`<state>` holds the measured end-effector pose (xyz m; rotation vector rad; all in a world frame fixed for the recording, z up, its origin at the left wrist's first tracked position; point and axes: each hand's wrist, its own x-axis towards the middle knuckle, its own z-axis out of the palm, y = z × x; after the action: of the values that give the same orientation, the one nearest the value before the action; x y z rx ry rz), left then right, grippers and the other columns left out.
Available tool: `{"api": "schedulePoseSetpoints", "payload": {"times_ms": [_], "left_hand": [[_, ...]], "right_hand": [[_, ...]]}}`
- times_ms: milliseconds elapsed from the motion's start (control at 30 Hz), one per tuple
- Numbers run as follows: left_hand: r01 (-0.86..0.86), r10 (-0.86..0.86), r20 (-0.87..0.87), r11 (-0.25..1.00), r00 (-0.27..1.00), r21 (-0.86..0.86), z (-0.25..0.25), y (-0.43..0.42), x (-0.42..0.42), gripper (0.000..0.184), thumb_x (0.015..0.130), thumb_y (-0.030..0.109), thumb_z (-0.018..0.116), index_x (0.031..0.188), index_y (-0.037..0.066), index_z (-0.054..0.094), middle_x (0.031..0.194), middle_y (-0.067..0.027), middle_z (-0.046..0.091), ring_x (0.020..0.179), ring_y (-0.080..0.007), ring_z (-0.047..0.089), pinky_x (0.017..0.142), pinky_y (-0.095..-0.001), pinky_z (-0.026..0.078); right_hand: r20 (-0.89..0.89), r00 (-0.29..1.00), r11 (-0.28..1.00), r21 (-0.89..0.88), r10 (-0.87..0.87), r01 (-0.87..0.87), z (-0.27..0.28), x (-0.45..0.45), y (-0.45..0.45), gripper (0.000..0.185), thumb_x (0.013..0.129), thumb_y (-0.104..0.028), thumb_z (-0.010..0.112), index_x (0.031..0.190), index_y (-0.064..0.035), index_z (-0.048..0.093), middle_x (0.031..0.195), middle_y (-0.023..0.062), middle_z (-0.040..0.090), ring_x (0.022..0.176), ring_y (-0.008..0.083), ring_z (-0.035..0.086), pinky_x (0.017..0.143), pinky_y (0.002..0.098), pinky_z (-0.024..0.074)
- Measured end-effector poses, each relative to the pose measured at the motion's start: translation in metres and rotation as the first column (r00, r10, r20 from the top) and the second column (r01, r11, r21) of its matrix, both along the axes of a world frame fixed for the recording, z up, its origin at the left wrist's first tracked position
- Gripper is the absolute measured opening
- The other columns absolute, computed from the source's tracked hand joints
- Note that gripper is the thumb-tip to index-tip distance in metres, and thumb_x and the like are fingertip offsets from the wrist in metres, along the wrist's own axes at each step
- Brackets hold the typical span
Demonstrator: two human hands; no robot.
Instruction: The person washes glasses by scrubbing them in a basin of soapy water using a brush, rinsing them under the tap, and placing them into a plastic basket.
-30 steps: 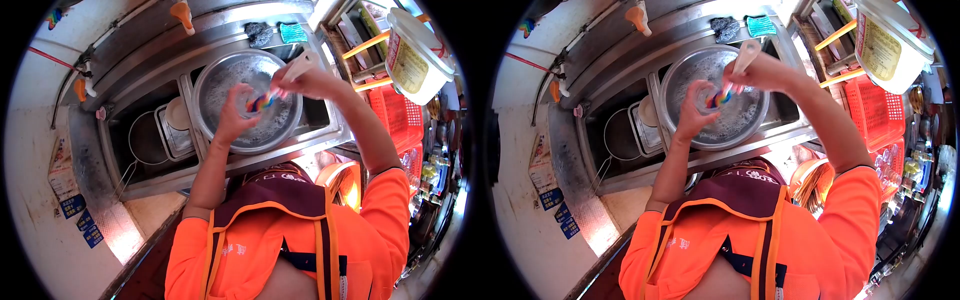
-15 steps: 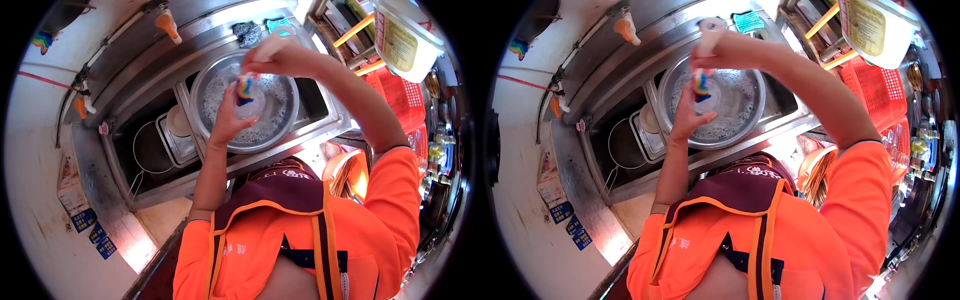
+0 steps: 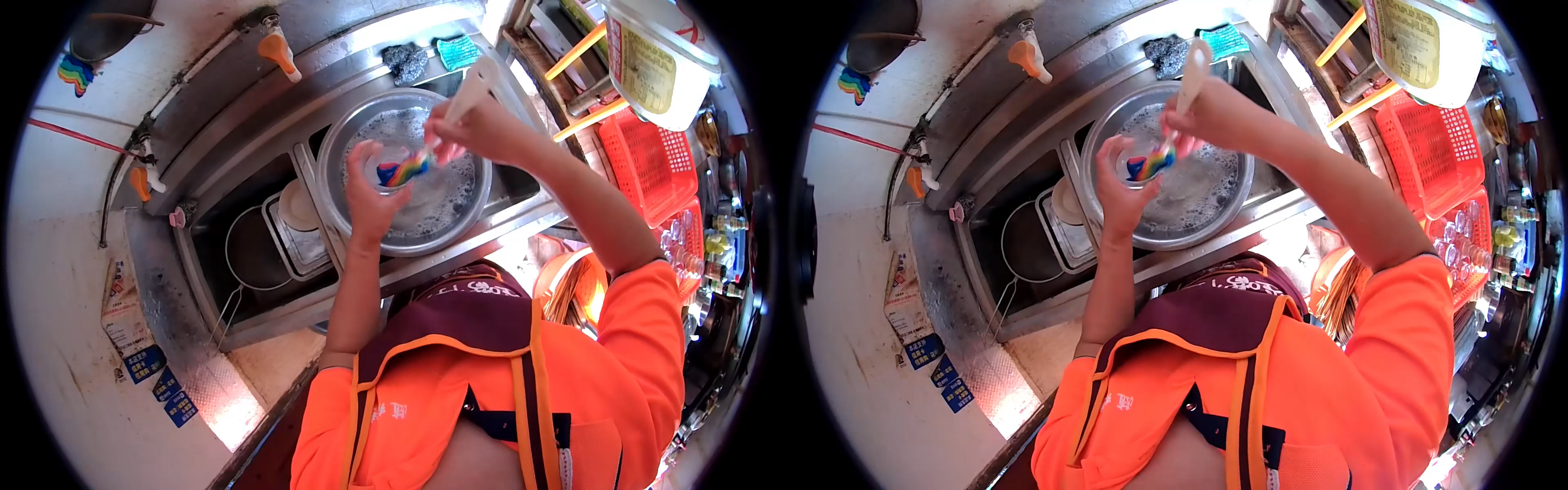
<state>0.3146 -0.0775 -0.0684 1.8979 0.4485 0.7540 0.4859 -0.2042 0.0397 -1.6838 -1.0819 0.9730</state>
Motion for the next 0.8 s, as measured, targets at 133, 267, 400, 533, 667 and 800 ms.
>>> {"api": "schedulePoseSetpoints", "payload": {"times_ms": [133, 267, 400, 533, 667, 800], "left_hand": [[0.071, -0.071, 0.008, 0.993, 0.997, -0.096, 0.008, -0.009, 0.008, 0.080, 0.057, 0.008, 0.078, 0.126, 0.005, 0.038, 0.115, -0.0121, 0.052, 0.107, -0.0219, 0.052, 0.095, -0.0323, 0.040], [0.190, -0.187, 0.035, 0.946, 0.982, -0.263, 0.012, -0.006, 0.008, 0.084, 0.058, 0.011, 0.080, 0.129, 0.003, 0.035, 0.115, -0.0111, 0.052, 0.108, -0.0211, 0.051, 0.095, -0.0319, 0.039], [0.349, -0.343, 0.068, 0.910, 0.937, -0.224, 0.008, 0.003, -0.002, 0.085, 0.057, 0.014, 0.080, 0.129, 0.004, 0.036, 0.115, -0.0095, 0.053, 0.109, -0.0194, 0.050, 0.095, -0.0315, 0.039], [0.358, -0.361, 0.009, 0.922, 0.933, -0.150, 0.010, 0.002, 0.001, 0.087, 0.055, 0.011, 0.080, 0.130, 0.004, 0.036, 0.116, -0.0087, 0.052, 0.109, -0.0191, 0.050, 0.095, -0.0312, 0.039], [0.344, -0.320, 0.127, 0.845, 0.939, -0.410, 0.029, -0.003, 0.001, 0.088, 0.055, 0.007, 0.079, 0.131, 0.002, 0.035, 0.117, -0.0084, 0.049, 0.109, -0.0191, 0.050, 0.096, -0.0317, 0.039], [0.236, -0.225, 0.078, 0.953, 0.971, -0.192, 0.009, 0.009, 0.002, 0.084, 0.054, 0.004, 0.077, 0.128, 0.006, 0.037, 0.113, -0.0105, 0.053, 0.108, -0.0209, 0.051, 0.096, -0.0335, 0.039]], "right_hand": [[0.220, 0.969, 0.990, 0.101, -0.116, 0.095, -0.006, 0.002, 0.035, 0.022, 0.091, -0.018, 0.056, 0.089, 0.0030, 0.063, 0.075, 0.0073, 0.065, 0.068, 0.0135, 0.067, 0.060, 0.0247, 0.0520], [0.150, 0.982, 0.972, 0.187, 0.115, -0.142, 0.011, -0.013, 0.035, 0.022, 0.090, -0.019, 0.058, 0.089, 0.0024, 0.064, 0.076, 0.0070, 0.066, 0.070, 0.0135, 0.067, 0.063, 0.0242, 0.0518], [-0.033, 0.934, 0.929, -0.099, 0.355, -0.356, 0.030, 0.011, 0.010, 0.022, 0.090, -0.019, 0.058, 0.090, 0.0021, 0.064, 0.078, 0.0074, 0.067, 0.070, 0.0140, 0.067, 0.064, 0.0240, 0.0527], [0.417, 0.878, 0.930, 0.165, 0.236, -0.329, 0.024, 0.020, 0.031, 0.020, 0.089, -0.021, 0.059, 0.091, -0.0017, 0.064, 0.080, 0.0068, 0.066, 0.076, 0.0138, 0.065, 0.066, 0.0271, 0.0511], [0.390, 0.900, 0.898, 0.298, 0.195, -0.324, 0.027, 0.015, 0.043, 0.022, 0.090, -0.022, 0.058, 0.089, 0.0000, 0.063, 0.076, 0.0085, 0.065, 0.070, 0.0128, 0.065, 0.065, 0.0262, 0.0508], [0.283, 0.954, 0.987, 0.099, 0.096, -0.129, 0.011, 0.018, 0.023, 0.026, 0.091, -0.023, 0.057, 0.086, 0.0012, 0.063, 0.073, 0.0087, 0.065, 0.064, 0.0132, 0.065, 0.062, 0.0257, 0.0519]]}}
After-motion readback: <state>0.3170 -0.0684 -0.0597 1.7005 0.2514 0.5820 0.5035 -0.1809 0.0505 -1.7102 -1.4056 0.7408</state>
